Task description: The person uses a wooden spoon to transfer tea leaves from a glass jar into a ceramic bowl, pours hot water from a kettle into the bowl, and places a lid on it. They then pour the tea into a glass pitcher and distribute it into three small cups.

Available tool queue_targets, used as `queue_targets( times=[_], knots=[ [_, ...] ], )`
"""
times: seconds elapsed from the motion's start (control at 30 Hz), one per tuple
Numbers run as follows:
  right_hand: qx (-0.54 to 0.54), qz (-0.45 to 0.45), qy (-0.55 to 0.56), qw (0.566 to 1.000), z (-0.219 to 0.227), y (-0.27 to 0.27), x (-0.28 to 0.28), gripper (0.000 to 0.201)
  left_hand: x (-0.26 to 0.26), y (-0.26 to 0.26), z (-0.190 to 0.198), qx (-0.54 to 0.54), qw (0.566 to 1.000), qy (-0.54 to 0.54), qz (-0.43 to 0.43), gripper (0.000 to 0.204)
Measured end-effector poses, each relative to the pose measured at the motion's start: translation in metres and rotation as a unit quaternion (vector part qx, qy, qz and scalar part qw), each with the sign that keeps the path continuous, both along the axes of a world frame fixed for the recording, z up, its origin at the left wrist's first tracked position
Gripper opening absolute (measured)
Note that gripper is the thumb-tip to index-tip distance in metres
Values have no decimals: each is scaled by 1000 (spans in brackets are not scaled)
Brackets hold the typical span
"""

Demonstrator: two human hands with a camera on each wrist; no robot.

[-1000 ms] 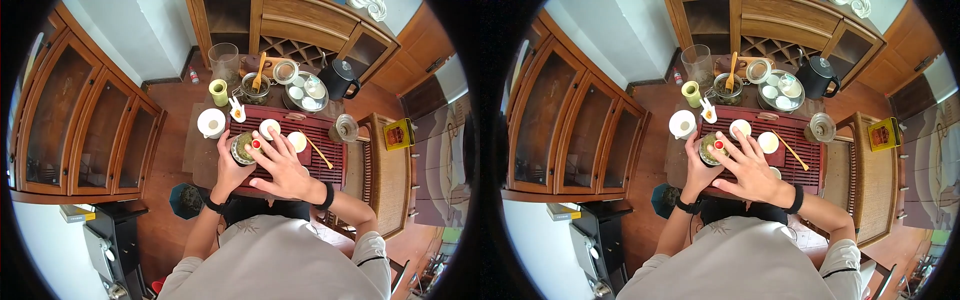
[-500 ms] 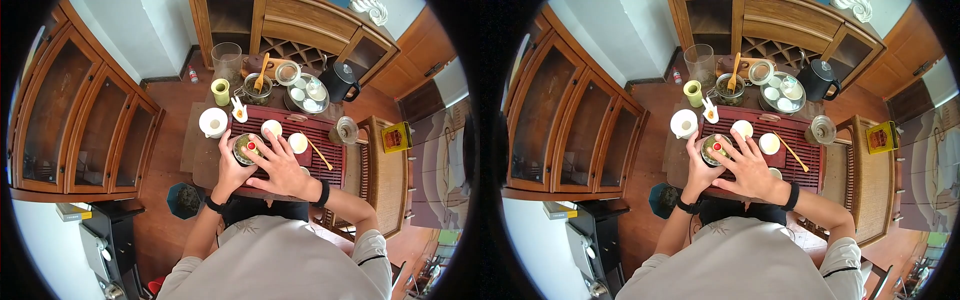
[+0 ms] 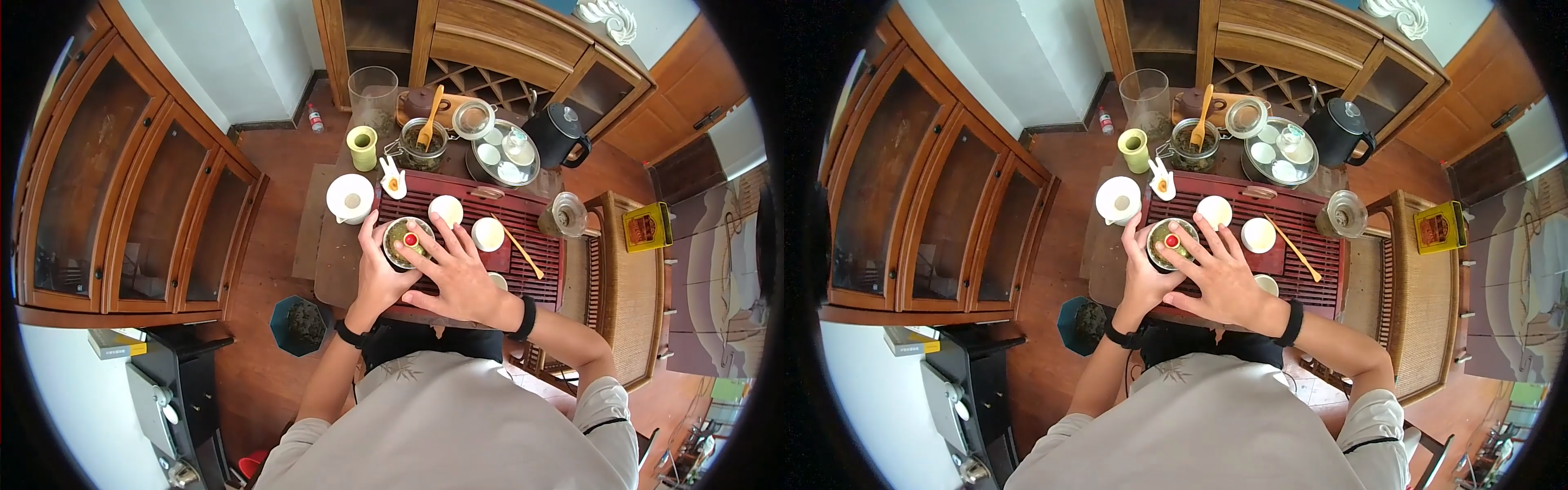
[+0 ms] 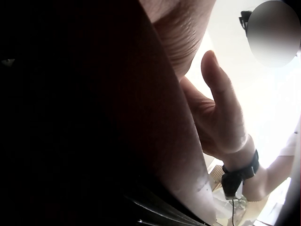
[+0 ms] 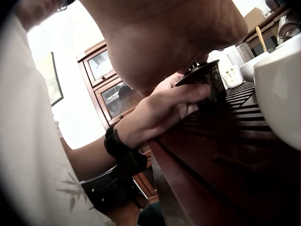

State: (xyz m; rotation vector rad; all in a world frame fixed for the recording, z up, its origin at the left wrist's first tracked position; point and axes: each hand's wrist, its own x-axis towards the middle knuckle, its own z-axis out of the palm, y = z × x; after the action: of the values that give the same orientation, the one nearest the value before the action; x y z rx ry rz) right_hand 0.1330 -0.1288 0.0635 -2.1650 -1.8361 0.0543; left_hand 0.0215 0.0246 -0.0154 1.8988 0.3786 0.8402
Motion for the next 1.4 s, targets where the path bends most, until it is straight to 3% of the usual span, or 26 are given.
queue_targets(
  times=[0.53, 0.7, 0.77, 0.87, 0.93, 1.17, 1.3, 1.4],
  knots=[
    [21, -13, 1, 1000, 10, -3, -4, 75, -2, -1, 3, -8, 1000, 11, -1, 120],
    [50, -18, 78, 995, 28, -28, -3, 71, 0, 1, 3, 12, 1000, -3, -5, 119],
    [113, -45, 97, 988, 31, -48, 2, 65, 2, 0, 5, 29, 1000, -8, -4, 118],
    [193, -127, 92, 969, 9, -86, 9, 56, 3, 3, -1, 60, 996, -60, -1, 97],
    [222, -178, 77, 956, -5, -110, 14, 51, 3, 4, 0, 95, 993, -76, -3, 95],
    [217, -324, 61, 919, -51, -170, 20, 51, 0, 0, 18, 175, 982, -70, -9, 76],
    [229, -345, 57, 908, -61, -179, 25, 52, 0, -1, 18, 185, 981, -59, -1, 69],
    [227, -360, 126, 896, -62, -179, 26, 53, 1, -2, 17, 195, 980, -46, -12, 64]
  ],
)
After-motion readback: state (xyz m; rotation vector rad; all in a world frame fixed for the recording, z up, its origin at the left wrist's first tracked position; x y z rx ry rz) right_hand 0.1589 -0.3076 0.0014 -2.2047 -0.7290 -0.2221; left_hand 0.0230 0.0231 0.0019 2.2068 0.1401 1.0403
